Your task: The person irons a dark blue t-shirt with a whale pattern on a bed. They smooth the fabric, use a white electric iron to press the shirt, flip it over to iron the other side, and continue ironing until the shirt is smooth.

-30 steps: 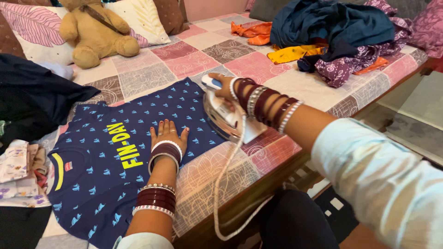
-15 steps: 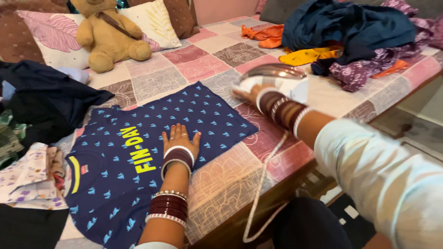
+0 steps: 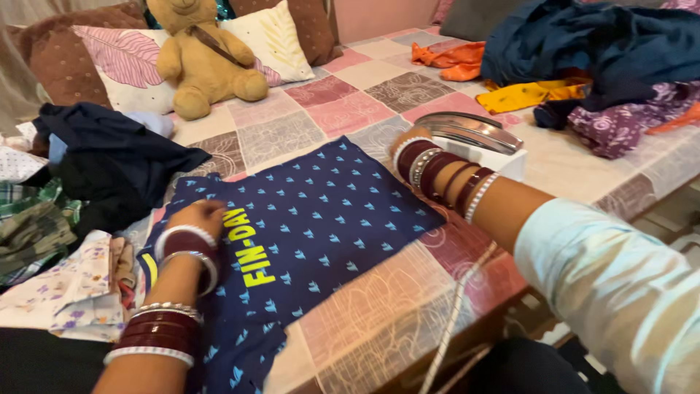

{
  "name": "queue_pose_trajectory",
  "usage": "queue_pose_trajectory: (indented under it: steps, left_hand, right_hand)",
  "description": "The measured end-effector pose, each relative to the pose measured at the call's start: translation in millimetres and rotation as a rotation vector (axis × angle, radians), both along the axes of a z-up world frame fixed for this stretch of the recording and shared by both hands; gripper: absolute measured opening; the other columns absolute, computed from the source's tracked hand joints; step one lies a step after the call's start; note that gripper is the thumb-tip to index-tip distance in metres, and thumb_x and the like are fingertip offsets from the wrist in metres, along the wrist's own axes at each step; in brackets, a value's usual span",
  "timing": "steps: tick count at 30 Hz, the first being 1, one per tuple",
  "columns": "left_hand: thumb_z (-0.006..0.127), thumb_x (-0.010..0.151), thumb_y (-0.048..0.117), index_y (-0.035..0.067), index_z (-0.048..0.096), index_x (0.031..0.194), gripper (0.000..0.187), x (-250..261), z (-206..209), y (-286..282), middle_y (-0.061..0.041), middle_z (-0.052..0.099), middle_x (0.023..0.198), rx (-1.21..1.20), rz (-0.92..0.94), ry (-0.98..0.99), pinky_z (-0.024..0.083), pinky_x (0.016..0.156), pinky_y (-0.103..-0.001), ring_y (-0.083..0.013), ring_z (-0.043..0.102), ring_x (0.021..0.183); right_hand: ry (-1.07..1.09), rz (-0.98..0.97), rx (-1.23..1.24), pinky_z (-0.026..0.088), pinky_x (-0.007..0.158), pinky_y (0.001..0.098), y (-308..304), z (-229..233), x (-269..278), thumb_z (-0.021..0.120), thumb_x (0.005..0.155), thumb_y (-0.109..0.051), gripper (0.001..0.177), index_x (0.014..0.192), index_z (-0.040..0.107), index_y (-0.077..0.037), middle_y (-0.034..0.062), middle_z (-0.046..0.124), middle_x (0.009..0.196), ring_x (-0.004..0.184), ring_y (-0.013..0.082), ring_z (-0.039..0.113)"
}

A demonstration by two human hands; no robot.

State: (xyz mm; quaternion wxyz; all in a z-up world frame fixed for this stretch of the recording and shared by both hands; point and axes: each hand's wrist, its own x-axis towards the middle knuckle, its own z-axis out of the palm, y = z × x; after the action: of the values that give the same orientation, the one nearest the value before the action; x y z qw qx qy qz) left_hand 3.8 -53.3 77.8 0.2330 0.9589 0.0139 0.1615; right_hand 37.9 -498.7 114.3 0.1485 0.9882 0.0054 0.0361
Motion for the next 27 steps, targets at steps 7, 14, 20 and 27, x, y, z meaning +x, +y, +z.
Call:
queue_pose_trajectory:
  steps: [7,14,20,27]
  left_hand:
    - [0.073,0.088,0.052,0.011,0.074,0.127,0.057,59.9,-47.8,116.2,-0.019,0.071,0.128,0.308,0.323,0.181,0.051,0.101,-0.048,-0.0393,0.067,0.118]
    - [0.075,0.082,0.067,0.009,0.073,0.13,0.075,124.7,-65.5,175.9,-0.019,0.07,0.132,0.343,0.317,0.499,0.052,0.104,-0.047,-0.0385,0.067,0.12]
    - [0.089,0.076,0.043,0.002,0.068,0.134,0.073,154.4,-55.5,223.0,-0.024,0.072,0.129,-0.019,0.195,0.291,0.052,0.1,-0.047,-0.0393,0.07,0.117]
    - [0.083,0.085,0.042,0.004,0.071,0.134,0.063,146.6,-8.5,171.5,-0.024,0.072,0.128,0.048,0.351,0.072,0.052,0.101,-0.048,-0.0412,0.069,0.116]
  right_hand:
    - [-0.135,0.188,0.601,0.054,0.1,0.0474,76.7,-30.7,109.9,0.063,0.092,-0.018,0.058,0.148,0.049,-0.015,0.0237,0.064,0.133,0.12,0.039,0.064]
    - [-0.013,-0.043,0.583,0.054,0.094,0.0542,81.1,-65.9,174.1,0.076,0.089,-0.03,0.058,0.139,0.053,-0.012,0.0234,0.055,0.136,0.12,0.0445,0.059]
    - [-0.267,0.131,0.713,0.055,0.097,0.0448,54.0,-81.5,225.6,0.077,0.084,-0.015,0.033,0.116,0.072,-0.011,0.0209,0.072,0.115,0.111,0.0388,0.068]
    - [-0.57,0.114,0.722,0.056,0.1,0.0458,78.5,-65.5,241.5,0.068,0.094,-0.005,0.026,0.119,0.071,-0.014,0.0194,0.068,0.121,0.116,0.0398,0.067]
